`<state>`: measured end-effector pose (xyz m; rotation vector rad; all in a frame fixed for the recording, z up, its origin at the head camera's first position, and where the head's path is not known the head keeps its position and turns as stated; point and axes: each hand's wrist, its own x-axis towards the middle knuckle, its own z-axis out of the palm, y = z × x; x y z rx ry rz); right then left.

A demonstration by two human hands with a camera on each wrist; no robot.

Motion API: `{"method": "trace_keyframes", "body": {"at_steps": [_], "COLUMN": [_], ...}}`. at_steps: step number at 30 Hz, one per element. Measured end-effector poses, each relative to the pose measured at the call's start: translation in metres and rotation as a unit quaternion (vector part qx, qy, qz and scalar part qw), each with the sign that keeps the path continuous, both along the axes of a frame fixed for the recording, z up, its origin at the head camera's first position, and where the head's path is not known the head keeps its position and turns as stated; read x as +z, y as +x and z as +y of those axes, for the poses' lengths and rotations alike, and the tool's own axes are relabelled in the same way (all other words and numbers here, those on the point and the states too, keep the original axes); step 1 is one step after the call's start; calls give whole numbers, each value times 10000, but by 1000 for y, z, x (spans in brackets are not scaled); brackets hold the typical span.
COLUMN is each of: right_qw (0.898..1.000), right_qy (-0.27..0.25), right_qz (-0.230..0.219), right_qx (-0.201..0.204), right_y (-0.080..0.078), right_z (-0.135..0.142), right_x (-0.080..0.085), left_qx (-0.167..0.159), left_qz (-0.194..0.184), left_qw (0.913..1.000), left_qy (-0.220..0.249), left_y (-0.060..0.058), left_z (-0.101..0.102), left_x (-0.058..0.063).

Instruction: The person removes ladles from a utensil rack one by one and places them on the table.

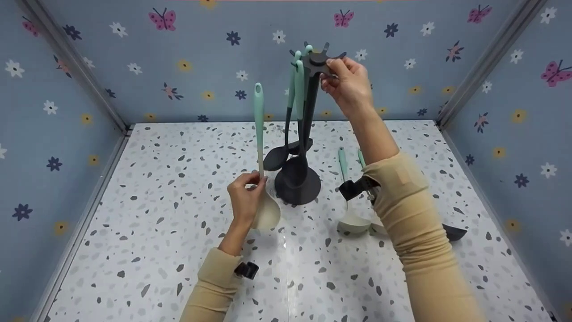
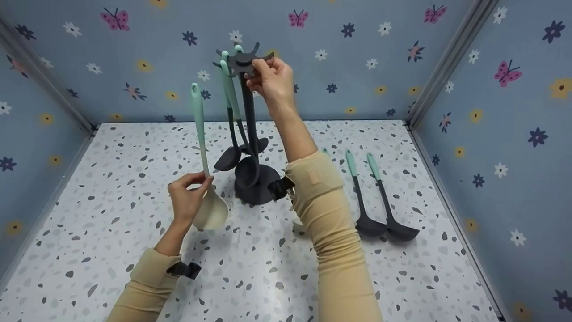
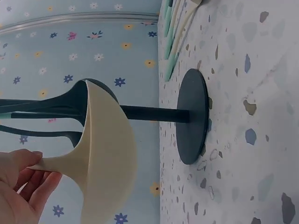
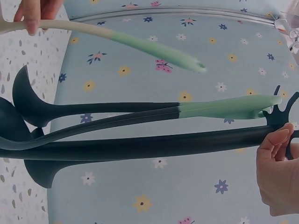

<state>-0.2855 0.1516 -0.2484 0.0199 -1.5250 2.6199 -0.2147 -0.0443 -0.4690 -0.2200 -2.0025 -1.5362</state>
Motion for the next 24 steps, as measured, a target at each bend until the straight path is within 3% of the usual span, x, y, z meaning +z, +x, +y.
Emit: {"method": "trace_keyframes", "body": {"at_steps": [10,24], "right_qw": [10000,9999], "right_qy": [66,140], "right_qz": [45,91], "right_qx": [8,-29], "right_y": [2,2], "right_z": [0,1], "right_x": [0,-1], "left_qx": [339,273], "left_qz": [-972,-2543], "left_qw": [9931,9600], "left_qy": [-567,-1136], "left_y": [-4,-19], "left_z": [-11,-15], "left_x": [-22,-50]}}
